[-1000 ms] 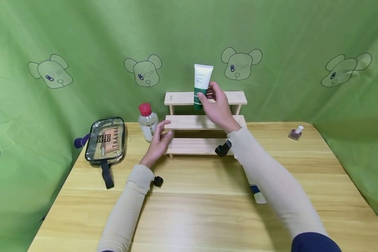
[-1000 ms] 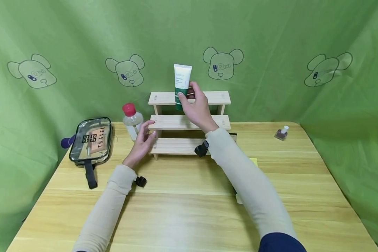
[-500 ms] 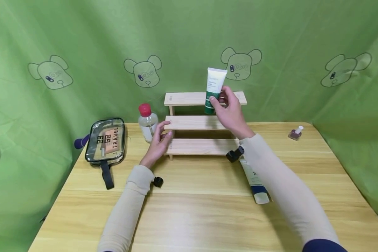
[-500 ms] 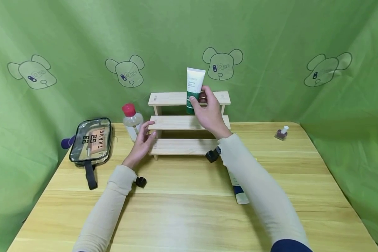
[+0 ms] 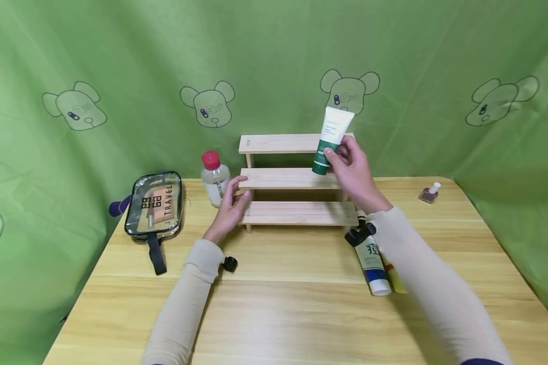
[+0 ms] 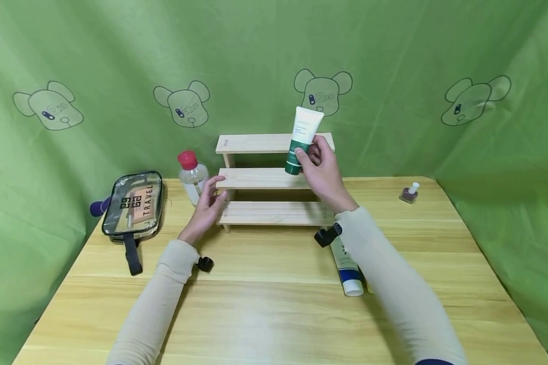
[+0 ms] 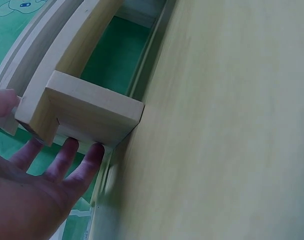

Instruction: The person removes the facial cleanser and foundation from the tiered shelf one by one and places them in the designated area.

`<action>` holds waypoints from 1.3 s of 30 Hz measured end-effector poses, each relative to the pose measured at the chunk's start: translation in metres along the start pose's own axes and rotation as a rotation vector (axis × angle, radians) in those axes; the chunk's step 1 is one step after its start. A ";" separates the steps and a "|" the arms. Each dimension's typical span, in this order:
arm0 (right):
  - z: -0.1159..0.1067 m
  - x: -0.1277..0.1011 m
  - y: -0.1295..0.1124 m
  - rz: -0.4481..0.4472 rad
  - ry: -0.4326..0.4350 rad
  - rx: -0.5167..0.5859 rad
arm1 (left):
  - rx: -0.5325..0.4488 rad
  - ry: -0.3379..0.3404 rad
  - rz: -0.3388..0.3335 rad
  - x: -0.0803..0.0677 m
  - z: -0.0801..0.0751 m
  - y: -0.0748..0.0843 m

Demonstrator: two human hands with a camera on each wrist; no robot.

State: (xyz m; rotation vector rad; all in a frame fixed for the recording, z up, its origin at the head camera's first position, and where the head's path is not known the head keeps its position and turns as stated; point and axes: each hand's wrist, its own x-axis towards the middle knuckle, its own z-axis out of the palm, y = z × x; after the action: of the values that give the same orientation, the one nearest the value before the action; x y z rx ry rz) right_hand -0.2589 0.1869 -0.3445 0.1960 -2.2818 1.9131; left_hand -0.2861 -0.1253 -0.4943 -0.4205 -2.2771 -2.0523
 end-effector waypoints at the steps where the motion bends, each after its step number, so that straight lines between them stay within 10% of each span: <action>1: -0.003 -0.002 0.002 0.003 -0.002 -0.008 | 0.002 0.000 0.002 0.000 0.000 -0.001; 39: -0.123 -0.086 0.065 0.071 -0.002 -0.502 | -0.020 -0.001 0.002 0.001 -0.001 -0.002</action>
State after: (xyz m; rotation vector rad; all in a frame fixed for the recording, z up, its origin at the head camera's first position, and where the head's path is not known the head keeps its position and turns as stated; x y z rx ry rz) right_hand -0.1837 0.3187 -0.4035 0.0526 -2.7059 1.3011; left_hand -0.2877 -0.1258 -0.4958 -0.4247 -2.2576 -2.0761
